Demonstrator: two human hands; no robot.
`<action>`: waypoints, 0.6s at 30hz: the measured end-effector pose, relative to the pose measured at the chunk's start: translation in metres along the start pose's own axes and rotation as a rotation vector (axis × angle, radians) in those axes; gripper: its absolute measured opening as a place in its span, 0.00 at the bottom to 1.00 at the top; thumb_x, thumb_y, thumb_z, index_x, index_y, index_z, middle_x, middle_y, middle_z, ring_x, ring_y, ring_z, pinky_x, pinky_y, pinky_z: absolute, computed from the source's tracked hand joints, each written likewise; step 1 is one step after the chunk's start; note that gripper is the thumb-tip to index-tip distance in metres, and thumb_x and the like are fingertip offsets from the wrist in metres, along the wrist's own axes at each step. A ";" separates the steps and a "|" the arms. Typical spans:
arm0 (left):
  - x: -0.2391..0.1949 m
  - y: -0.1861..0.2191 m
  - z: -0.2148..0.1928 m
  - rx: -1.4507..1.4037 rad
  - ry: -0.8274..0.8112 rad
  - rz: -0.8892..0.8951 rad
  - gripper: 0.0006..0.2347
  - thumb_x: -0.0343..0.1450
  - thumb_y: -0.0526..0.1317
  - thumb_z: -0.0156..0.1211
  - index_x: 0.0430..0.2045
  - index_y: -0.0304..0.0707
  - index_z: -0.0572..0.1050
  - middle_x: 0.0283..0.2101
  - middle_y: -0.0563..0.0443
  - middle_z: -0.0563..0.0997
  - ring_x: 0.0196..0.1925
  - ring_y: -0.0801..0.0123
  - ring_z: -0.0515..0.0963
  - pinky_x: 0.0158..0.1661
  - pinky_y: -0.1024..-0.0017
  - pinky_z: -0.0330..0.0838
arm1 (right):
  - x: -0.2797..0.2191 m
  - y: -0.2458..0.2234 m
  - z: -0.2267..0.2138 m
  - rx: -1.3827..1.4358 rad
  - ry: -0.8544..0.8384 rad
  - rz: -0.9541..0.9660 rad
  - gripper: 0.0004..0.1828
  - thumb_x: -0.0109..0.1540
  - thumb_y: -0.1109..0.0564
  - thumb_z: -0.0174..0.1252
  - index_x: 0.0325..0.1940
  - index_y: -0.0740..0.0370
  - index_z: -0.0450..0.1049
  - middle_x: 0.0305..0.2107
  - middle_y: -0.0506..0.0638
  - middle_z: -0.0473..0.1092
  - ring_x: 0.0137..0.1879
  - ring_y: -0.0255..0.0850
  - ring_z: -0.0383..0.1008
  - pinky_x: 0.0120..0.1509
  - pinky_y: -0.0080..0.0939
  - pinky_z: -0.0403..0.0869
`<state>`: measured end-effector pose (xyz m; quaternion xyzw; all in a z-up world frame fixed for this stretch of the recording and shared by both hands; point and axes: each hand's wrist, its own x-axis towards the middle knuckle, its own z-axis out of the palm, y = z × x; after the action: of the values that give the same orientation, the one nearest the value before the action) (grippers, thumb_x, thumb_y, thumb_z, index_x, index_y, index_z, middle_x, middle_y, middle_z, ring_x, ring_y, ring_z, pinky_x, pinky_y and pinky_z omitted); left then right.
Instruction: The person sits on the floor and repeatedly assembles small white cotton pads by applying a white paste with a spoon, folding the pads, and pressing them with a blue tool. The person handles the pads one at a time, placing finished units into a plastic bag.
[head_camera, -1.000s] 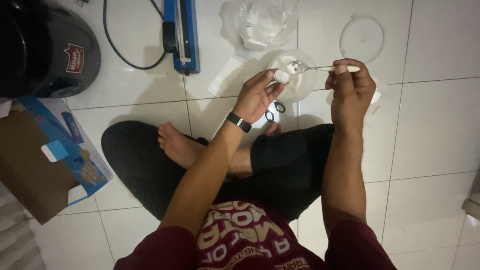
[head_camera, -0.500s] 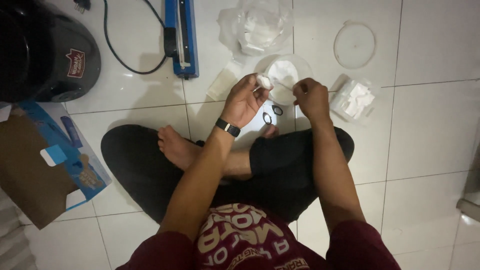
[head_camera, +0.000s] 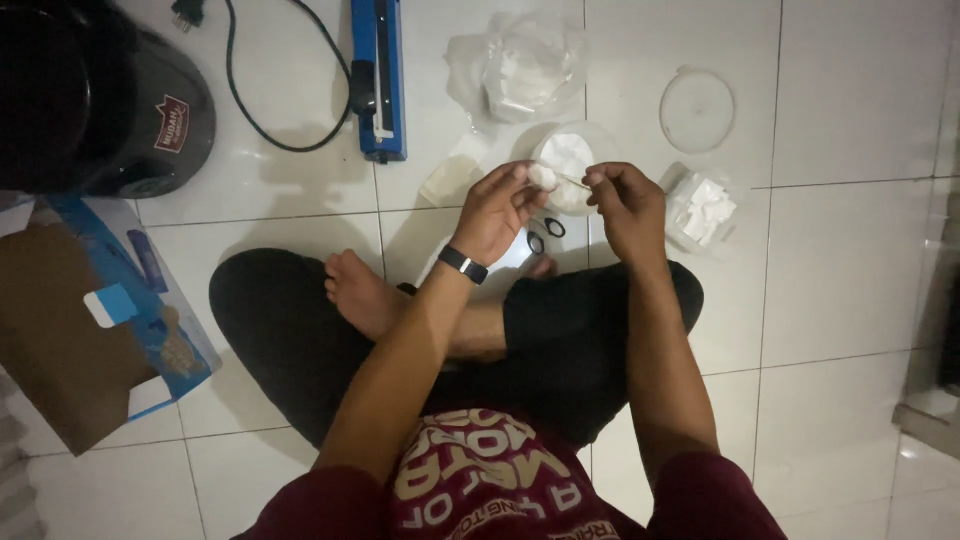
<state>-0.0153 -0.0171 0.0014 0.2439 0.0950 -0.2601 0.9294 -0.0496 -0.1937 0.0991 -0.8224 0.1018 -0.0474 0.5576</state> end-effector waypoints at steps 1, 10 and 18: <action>-0.001 0.000 0.002 -0.002 -0.001 0.000 0.09 0.77 0.39 0.59 0.48 0.36 0.77 0.47 0.45 0.83 0.48 0.61 0.85 0.57 0.64 0.80 | -0.001 -0.011 0.001 -0.002 0.000 0.000 0.09 0.71 0.59 0.58 0.49 0.69 0.78 0.37 0.62 0.76 0.36 0.42 0.76 0.41 0.39 0.73; -0.012 0.004 0.031 0.124 0.064 0.069 0.10 0.76 0.37 0.61 0.47 0.30 0.79 0.43 0.44 0.83 0.45 0.61 0.85 0.54 0.58 0.81 | -0.007 -0.052 0.005 -0.247 -0.083 -0.261 0.13 0.64 0.61 0.70 0.49 0.71 0.78 0.35 0.59 0.73 0.38 0.50 0.75 0.42 0.45 0.73; -0.021 0.009 0.039 0.143 0.089 0.046 0.09 0.75 0.37 0.62 0.45 0.30 0.80 0.40 0.44 0.83 0.42 0.63 0.85 0.51 0.59 0.82 | -0.012 -0.049 0.010 -0.245 -0.049 -0.217 0.03 0.68 0.63 0.65 0.43 0.67 0.80 0.29 0.59 0.73 0.34 0.48 0.75 0.38 0.45 0.73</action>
<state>-0.0268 -0.0209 0.0446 0.3233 0.1119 -0.2338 0.9101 -0.0535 -0.1649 0.1408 -0.8914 0.0037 -0.0743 0.4470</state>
